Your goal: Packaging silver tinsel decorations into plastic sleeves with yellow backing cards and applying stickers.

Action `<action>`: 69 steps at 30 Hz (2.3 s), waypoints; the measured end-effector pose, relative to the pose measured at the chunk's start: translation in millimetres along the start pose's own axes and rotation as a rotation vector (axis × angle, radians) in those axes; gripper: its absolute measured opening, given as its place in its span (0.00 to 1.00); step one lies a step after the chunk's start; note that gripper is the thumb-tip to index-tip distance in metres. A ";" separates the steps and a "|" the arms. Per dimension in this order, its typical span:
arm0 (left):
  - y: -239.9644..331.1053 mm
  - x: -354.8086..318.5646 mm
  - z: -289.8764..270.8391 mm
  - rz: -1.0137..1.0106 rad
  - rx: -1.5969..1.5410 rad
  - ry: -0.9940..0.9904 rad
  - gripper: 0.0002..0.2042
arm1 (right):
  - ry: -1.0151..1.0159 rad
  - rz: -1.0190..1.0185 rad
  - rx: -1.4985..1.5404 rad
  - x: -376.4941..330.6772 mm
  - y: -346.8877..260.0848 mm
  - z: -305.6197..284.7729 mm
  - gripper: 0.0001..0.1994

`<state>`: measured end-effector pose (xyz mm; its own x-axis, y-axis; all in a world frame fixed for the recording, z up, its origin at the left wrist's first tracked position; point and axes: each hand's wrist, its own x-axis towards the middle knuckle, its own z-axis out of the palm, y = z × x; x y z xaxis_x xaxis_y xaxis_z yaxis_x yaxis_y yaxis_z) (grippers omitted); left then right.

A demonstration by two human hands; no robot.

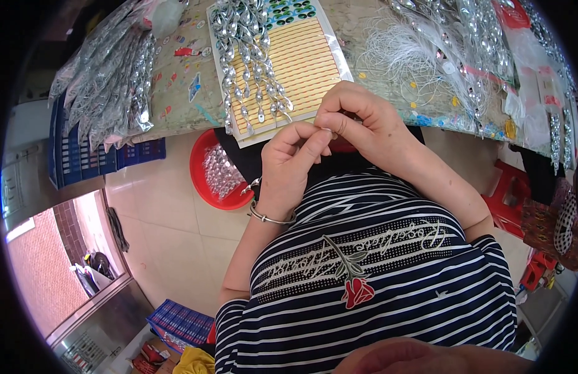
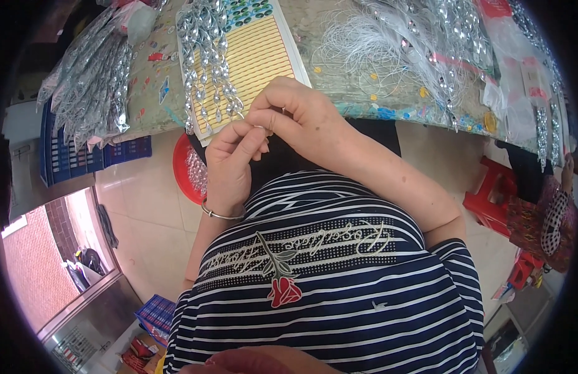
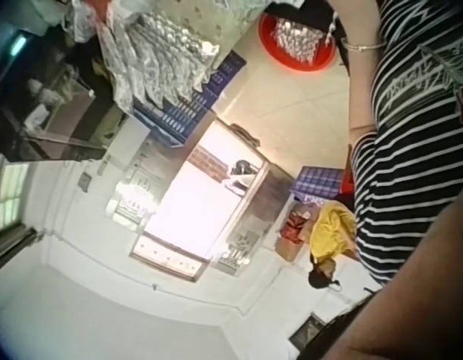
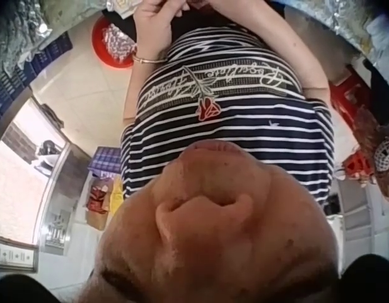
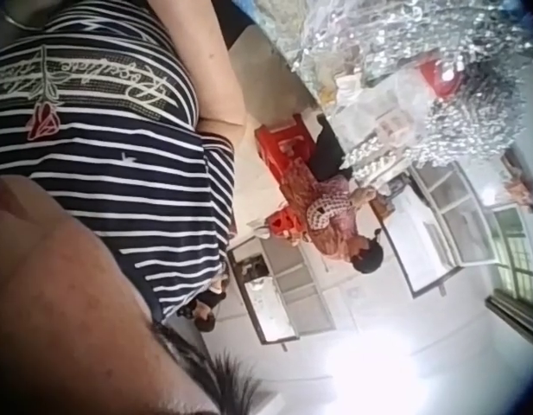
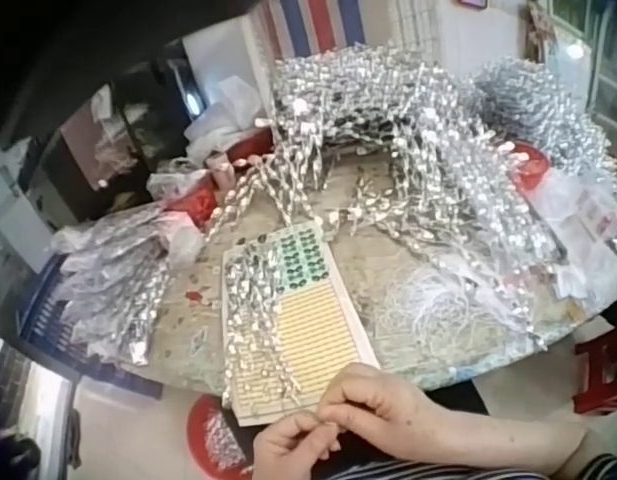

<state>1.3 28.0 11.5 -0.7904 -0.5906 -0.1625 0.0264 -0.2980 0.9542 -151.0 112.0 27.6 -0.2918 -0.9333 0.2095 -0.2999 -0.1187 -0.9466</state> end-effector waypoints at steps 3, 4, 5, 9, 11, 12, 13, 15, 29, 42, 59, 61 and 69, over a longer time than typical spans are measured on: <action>3.5 0.2 3.4 0.034 -0.042 0.044 0.05 | -0.010 0.088 0.145 1.9 2.3 -1.5 0.04; 2.5 0.1 2.8 0.051 -0.028 0.056 0.05 | 0.065 0.018 0.032 2.4 3.2 -2.6 0.04; 1.8 0.1 2.4 0.067 -0.015 0.069 0.05 | 0.140 -0.052 -0.081 2.3 3.7 -3.8 0.05; 0.3 -0.5 0.9 0.072 0.009 0.090 0.04 | 0.082 -0.064 -0.163 -6.5 -8.7 -12.7 0.04; -1.7 -0.1 1.0 0.101 0.041 0.085 0.04 | 0.065 -0.129 -0.239 -11.6 -8.9 -10.0 0.04; -1.9 0.3 1.7 0.098 0.039 0.083 0.04 | 0.066 -0.105 -0.222 -13.3 -7.3 -7.7 0.04; -1.5 0.7 2.6 0.114 0.090 0.083 0.04 | 0.067 -0.102 -0.223 -14.2 -6.2 -8.0 0.04; -1.9 0.7 2.7 0.126 0.141 0.083 0.04 | 0.061 -0.114 -0.261 -14.8 -4.0 -8.7 0.04; -11.6 1.6 -2.5 0.201 0.298 0.050 0.04 | 0.056 -0.201 -0.486 -13.2 -4.5 -6.5 0.07; -14.2 6.7 -0.5 0.421 0.644 0.103 0.02 | 0.138 -0.310 -0.624 -4.1 6.6 3.5 0.06; 0.0 3.2 4.7 0.004 0.036 0.112 0.05 | 0.025 0.467 0.414 -16.3 11.3 -4.1 0.04; -1.0 2.3 2.7 0.007 0.036 0.108 0.05 | 0.006 0.489 0.427 -16.4 8.4 -5.4 0.05; -3.4 1.6 1.0 0.014 0.075 0.066 0.05 | -0.011 0.435 0.426 -16.5 13.7 -0.8 0.07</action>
<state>-0.6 28.8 8.2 -0.7485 -0.6428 -0.1628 -0.0108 -0.2336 0.9723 -151.0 126.0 11.4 -0.2960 -0.9298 -0.2187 0.2353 0.1510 -0.9601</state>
